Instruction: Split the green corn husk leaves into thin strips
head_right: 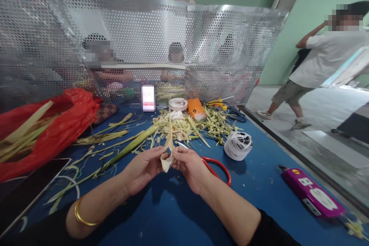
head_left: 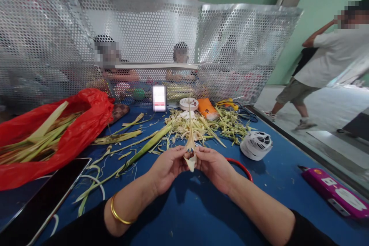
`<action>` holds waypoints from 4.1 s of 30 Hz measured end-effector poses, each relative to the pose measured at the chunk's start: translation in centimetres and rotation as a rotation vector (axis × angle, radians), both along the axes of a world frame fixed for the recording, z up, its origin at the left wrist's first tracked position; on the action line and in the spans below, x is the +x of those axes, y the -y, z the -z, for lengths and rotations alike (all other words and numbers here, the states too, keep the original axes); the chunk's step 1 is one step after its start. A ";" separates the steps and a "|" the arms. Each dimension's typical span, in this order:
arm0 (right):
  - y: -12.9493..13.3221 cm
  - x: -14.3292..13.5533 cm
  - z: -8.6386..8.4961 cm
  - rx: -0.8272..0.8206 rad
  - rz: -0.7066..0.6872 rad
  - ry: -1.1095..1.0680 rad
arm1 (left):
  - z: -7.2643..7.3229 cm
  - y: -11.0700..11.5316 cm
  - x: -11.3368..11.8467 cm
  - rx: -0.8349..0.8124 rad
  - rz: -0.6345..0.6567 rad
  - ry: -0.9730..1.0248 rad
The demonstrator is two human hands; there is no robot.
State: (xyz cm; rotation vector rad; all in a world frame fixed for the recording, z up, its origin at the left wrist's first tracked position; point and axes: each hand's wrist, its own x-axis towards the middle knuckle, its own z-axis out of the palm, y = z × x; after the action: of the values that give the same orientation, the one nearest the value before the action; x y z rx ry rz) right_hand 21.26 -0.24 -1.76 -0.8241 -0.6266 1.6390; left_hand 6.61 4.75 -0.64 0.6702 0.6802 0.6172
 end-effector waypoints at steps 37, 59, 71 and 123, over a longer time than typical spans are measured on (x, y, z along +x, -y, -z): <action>0.8 -0.3 -1.2 0.093 0.117 0.477 | -1.9 0.2 -0.3 0.556 -0.027 -0.448; 0.7 -0.5 0.2 0.334 0.168 1.124 | -2.3 0.5 -0.2 0.648 -0.061 -0.528; 1.1 0.5 -1.5 0.342 0.290 0.991 | -2.5 0.0 -0.5 0.613 0.007 -0.424; 0.5 0.3 -1.4 0.310 0.016 0.722 | -2.0 0.3 -0.7 0.638 0.317 -0.464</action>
State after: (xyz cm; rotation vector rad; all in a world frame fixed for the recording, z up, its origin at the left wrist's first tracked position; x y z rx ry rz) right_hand 21.56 -0.74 -0.32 -1.1808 -1.3323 1.1574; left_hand 5.93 4.45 1.40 1.5156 0.7836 0.3763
